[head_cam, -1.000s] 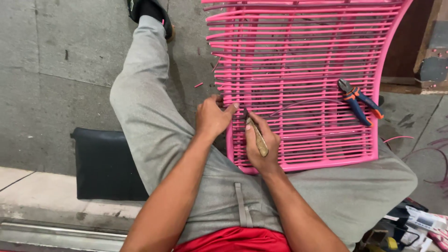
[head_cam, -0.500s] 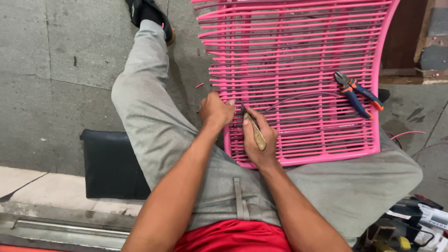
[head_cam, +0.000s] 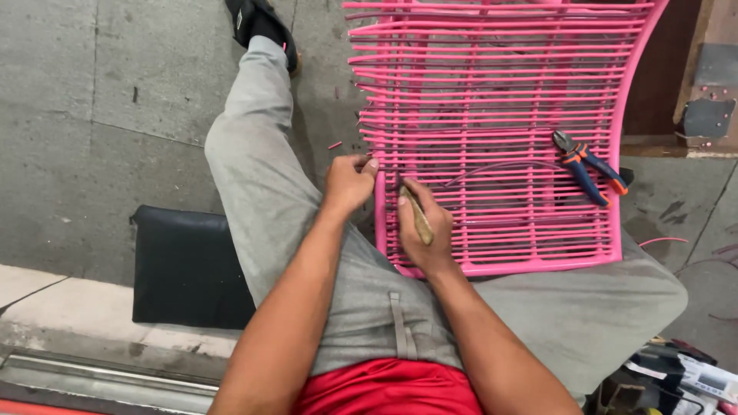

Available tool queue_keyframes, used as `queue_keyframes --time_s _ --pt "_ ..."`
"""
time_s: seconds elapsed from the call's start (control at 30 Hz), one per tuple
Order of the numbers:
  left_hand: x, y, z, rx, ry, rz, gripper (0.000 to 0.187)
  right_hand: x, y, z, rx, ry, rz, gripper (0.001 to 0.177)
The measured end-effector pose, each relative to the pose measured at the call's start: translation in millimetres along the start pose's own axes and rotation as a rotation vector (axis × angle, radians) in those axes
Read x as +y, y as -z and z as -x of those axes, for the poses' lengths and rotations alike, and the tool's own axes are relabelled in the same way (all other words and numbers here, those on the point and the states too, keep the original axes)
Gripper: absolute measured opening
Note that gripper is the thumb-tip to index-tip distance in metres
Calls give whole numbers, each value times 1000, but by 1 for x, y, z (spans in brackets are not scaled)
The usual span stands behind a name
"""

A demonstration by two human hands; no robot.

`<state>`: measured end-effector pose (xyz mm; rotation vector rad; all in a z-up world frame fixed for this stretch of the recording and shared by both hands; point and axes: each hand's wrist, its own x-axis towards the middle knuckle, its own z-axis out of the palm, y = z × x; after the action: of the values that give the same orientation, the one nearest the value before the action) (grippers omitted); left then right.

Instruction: Repairing a pink chair by weaving and securing plastic strips using various hand tools.

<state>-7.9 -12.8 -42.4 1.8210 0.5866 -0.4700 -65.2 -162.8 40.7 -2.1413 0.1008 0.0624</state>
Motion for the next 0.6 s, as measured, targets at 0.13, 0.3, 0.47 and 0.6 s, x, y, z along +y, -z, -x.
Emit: queue_keyframes --time_s 0.13,0.3,0.47,0.6 --pt "12 5 12 63 -83 -80 26 -3 -5 -2 -35 61 -1 31" --pt "14 8 15 72 -114 -105 21 -2 -8 -3 -59 111 -23 32" --pt "11 5 14 73 -132 -107 17 -2 -8 -2 -61 107 -17 32" --pt "12 7 14 78 -132 -96 16 -4 -9 -2 -69 87 -24 31"
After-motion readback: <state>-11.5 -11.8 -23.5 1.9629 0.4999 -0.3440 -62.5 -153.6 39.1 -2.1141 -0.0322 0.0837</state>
